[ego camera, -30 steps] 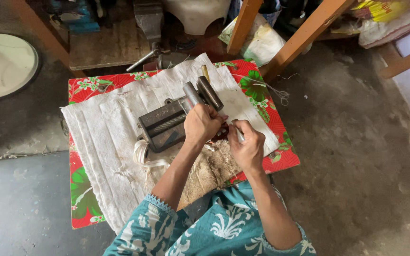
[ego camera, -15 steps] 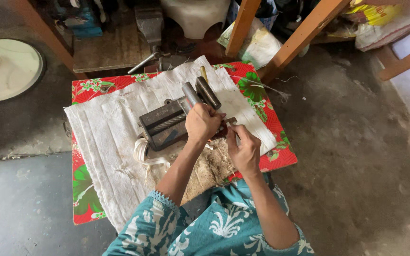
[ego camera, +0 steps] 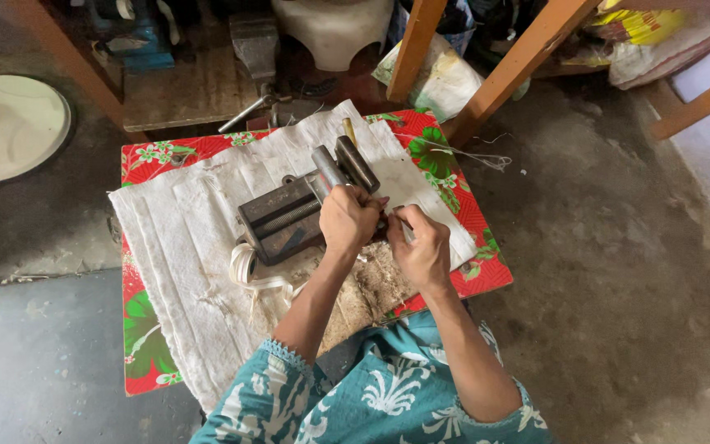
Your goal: The person holds a small metal component and uses a white cloth to wipe and clean its surface. They rotate the part to access different sides while working over a white cloth on a table.
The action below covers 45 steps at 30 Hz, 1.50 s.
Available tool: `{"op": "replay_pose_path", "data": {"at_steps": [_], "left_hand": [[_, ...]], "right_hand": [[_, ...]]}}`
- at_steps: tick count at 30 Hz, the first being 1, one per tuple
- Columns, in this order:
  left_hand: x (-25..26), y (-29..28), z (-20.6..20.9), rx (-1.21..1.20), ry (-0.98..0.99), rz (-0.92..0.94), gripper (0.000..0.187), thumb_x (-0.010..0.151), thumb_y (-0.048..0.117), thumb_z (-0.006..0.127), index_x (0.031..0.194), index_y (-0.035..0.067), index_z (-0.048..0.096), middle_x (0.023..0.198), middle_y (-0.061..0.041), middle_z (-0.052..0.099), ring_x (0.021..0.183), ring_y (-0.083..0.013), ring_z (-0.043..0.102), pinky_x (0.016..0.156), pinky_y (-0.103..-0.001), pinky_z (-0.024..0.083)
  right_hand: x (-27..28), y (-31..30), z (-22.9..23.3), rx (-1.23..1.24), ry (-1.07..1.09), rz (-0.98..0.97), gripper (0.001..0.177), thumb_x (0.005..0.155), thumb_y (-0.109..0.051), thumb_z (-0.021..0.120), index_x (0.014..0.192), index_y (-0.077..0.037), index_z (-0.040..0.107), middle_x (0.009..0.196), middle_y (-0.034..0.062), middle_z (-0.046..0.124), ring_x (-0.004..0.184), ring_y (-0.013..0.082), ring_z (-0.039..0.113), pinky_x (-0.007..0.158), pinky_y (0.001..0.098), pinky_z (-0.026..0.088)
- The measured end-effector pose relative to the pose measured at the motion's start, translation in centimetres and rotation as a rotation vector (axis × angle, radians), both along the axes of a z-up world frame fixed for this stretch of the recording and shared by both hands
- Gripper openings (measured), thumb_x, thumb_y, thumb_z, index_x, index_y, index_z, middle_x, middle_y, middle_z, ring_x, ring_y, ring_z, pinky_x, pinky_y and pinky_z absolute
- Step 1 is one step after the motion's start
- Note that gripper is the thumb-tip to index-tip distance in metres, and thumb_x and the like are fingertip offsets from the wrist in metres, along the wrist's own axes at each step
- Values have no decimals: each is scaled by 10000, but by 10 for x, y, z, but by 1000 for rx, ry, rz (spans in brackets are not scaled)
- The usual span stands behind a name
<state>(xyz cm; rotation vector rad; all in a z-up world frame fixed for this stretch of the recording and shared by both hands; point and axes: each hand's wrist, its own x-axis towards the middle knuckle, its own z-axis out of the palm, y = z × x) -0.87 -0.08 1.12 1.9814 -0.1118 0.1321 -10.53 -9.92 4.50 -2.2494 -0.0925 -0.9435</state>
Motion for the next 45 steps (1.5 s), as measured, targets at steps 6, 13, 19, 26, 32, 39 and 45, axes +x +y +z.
{"op": "replay_pose_path", "data": {"at_steps": [6, 13, 19, 26, 32, 39, 45], "left_hand": [[-1, 0, -4, -22, -20, 11, 306, 738, 313, 846, 701, 27, 743, 634, -179, 686, 614, -352, 699, 613, -450, 547], [11, 14, -5, -98, 121, -171, 307, 772, 323, 827, 748, 24, 762, 590, -138, 682, 530, -236, 695, 574, -400, 552], [10, 9, -12, -54, 19, -149, 293, 787, 289, 832, 731, 12, 753, 600, -161, 661, 553, -294, 687, 571, -414, 545], [4, 7, -4, -19, 53, -93, 338, 787, 345, 845, 734, 23, 756, 601, -162, 671, 558, -318, 691, 576, -430, 531], [-3, 5, 1, -101, 72, -26, 293, 768, 337, 850, 760, 51, 785, 635, -124, 714, 561, -264, 711, 579, -392, 549], [5, 13, -8, -167, 44, -148, 255, 757, 266, 849, 788, 21, 787, 649, -125, 738, 562, -192, 729, 567, -343, 569], [1, 11, -6, -139, 38, -153, 241, 767, 246, 841, 781, 12, 784, 628, -134, 714, 544, -215, 715, 563, -359, 552]], "right_hand": [[0, 4, -3, -165, -6, -17, 124, 856, 64, 681, 863, 5, 572, 772, 191, 652, 687, 369, 669, 583, 434, 491], [5, -1, 2, -295, 24, 16, 143, 829, 84, 665, 853, 0, 552, 780, 178, 643, 703, 386, 655, 601, 455, 487], [2, 0, -4, -161, 17, 36, 126, 859, 70, 689, 893, 11, 583, 817, 175, 679, 680, 335, 691, 582, 411, 514], [-2, 7, -12, -114, -46, -24, 114, 841, 69, 684, 893, 6, 606, 819, 166, 686, 692, 320, 703, 590, 394, 526], [2, 8, -8, -200, -10, -44, 106, 851, 74, 671, 875, 2, 598, 794, 182, 670, 696, 354, 674, 597, 434, 502], [12, -5, 16, -237, 323, -8, 51, 843, 30, 650, 823, 7, 609, 682, 199, 659, 619, 345, 676, 572, 450, 487], [0, -4, -1, -90, 252, -6, 45, 875, 18, 624, 900, -5, 655, 772, 202, 691, 649, 358, 700, 573, 436, 508]]}}
